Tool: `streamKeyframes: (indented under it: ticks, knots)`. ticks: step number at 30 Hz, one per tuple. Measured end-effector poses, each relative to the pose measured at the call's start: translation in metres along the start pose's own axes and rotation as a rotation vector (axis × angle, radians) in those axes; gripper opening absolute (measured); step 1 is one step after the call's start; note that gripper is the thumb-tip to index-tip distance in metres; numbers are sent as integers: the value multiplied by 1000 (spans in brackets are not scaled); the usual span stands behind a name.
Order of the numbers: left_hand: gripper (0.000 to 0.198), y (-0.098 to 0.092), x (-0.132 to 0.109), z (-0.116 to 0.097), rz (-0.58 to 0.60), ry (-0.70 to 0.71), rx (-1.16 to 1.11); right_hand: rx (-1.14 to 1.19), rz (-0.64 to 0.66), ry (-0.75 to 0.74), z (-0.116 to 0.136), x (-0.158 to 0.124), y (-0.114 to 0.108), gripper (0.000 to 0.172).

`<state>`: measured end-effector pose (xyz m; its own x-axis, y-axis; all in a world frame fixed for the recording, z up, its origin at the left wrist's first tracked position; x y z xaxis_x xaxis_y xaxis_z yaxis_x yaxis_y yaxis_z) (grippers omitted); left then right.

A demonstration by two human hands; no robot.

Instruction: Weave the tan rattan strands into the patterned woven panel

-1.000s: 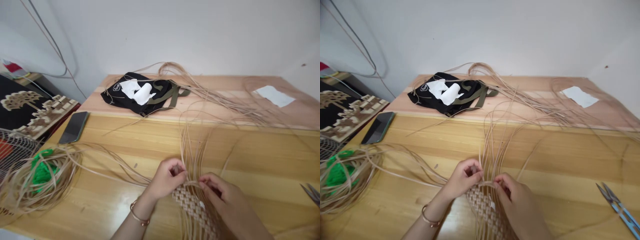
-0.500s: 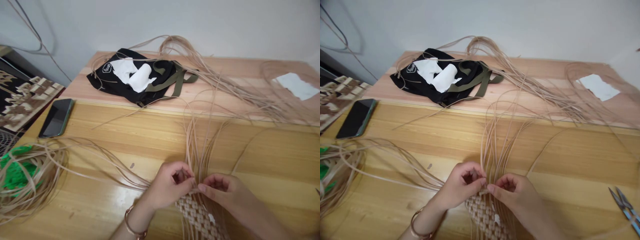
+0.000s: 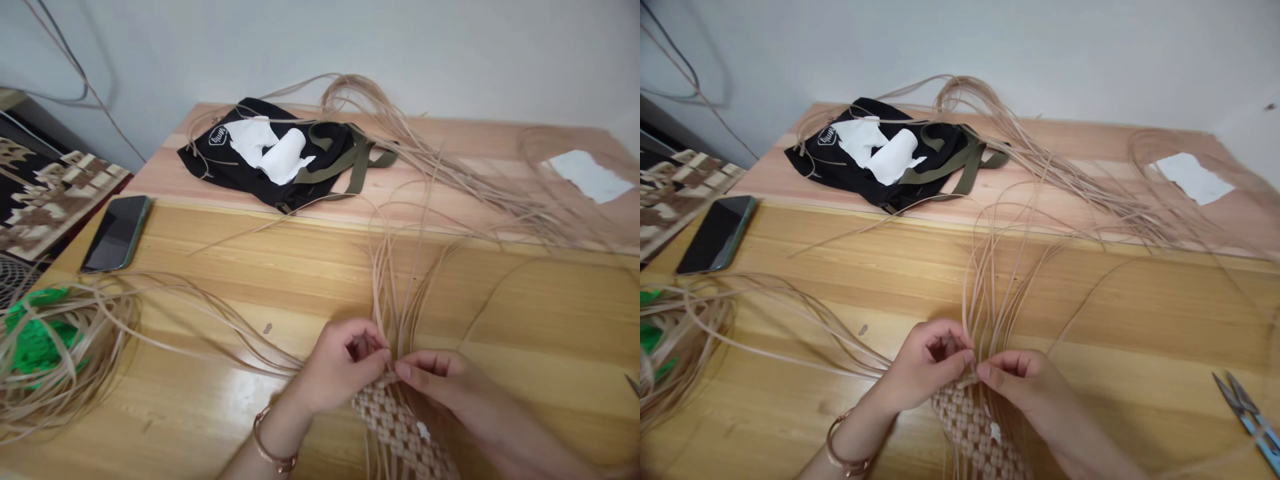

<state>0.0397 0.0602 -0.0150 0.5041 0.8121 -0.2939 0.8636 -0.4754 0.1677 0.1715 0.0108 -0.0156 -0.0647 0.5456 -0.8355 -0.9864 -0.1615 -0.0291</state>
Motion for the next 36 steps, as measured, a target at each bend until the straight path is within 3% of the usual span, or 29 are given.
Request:
streamKeyframes:
  ticks: [3, 9, 16, 22, 27, 36]
  knots:
    - [7, -1, 0, 0, -7, -10, -2, -10, 29, 12, 2, -1, 2, 35]
    - [8, -1, 3, -3, -23, -5, -8, -135, -80, -37, 1, 1, -8, 34]
    - [11, 0, 1, -1, -20, -14, -41, -192, 42, -128, 17, -13, 2, 31]
    - [12, -1, 2, 4, -29, 4, -24, -524, -75, -230, 17, -25, -9, 27]
    - [14, 0, 3, 4, -24, 18, 4, -813, -71, -327, 13, -24, -12, 24]
    - [14, 0, 3, 3, -26, 18, 9, -850, -269, -244, 25, -19, 4, 29]
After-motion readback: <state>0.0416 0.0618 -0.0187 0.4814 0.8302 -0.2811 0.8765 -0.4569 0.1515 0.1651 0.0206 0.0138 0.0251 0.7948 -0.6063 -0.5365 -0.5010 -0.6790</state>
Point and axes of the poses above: each hand's wrist, its own x-axis towards the middle knuckle, its own y-axis out of the palm, z = x × y, the point moved 5 cm from there along x, towards the middle knuckle, and after that the axes turned 5 degrees about -x, right-handed, at the moved point
